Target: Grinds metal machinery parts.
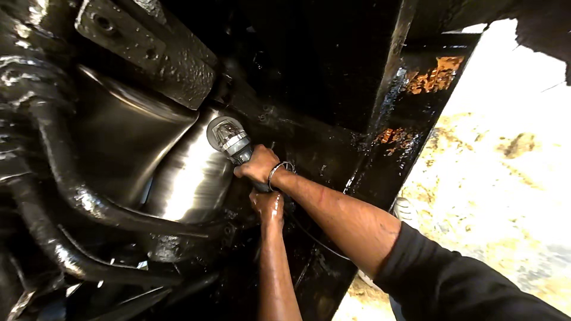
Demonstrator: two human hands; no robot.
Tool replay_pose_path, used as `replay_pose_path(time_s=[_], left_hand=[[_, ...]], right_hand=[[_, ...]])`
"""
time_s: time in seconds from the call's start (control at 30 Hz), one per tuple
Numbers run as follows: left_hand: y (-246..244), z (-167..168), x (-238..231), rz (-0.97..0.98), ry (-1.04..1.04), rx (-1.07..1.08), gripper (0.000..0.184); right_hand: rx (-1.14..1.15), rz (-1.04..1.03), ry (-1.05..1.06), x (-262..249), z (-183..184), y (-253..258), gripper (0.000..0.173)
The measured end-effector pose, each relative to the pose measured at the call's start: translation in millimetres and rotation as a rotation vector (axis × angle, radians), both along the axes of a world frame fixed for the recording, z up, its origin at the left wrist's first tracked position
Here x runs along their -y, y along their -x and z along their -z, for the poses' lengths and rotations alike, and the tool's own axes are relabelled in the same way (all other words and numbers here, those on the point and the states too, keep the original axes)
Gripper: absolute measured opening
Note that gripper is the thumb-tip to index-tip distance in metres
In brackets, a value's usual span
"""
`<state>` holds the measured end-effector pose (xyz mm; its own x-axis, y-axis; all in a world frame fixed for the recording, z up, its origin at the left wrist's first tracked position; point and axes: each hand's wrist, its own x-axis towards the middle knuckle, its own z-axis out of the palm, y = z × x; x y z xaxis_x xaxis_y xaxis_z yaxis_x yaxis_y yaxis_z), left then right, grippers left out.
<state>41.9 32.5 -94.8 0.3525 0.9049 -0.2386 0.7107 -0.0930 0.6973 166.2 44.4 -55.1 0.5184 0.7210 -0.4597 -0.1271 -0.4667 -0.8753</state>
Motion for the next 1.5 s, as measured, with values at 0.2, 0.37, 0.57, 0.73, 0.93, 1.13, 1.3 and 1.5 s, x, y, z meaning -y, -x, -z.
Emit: replay_pose_path(time_s=[0.2,0.37,0.57,0.73,0.93,1.13,1.3,1.5], left_hand=[[0.7,2.4,-4.4,0.001,-0.017,0.028,0.048],[-1.1,-0.4,-3.6,-0.002,-0.025,-0.024,0.052],[-5.2,-0.9,-4.2,-0.013,-0.021,-0.035,0.049],[-6.6,-2.0,-3.8,-0.004,-0.025,-0.060,0.048],[-7.4,-0.4,-4.5,0.005,-0.038,-0.058,0.048],[-11.9,1.5,-7.6,-0.004,-0.064,-0.064,0.046],[-11.6,3.5,-13.6,0.015,-0.092,-0.049,0.044],[-11.6,0.1,-15.1,-0.005,-0.084,-0.018,0.042]], right_hand=[[0.001,0.007,-0.003,-3.4,-0.9,-0.2,0.057],[-0.016,0.014,0.006,-2.1,-1.2,-2.2,0.058],[-0.013,0.029,-0.007,-3.7,2.2,-5.0,0.056],[-0.015,0.032,-0.016,-4.6,4.4,-8.2,0.055],[-0.026,0.035,-0.012,-2.8,2.0,-10.6,0.056],[-0.022,0.041,-0.010,-4.9,5.1,-11.2,0.055],[-0.020,0.035,-0.012,-6.4,2.5,-11.0,0.055],[-0.016,0.018,-0.028,-9.4,-1.8,-10.3,0.053]])
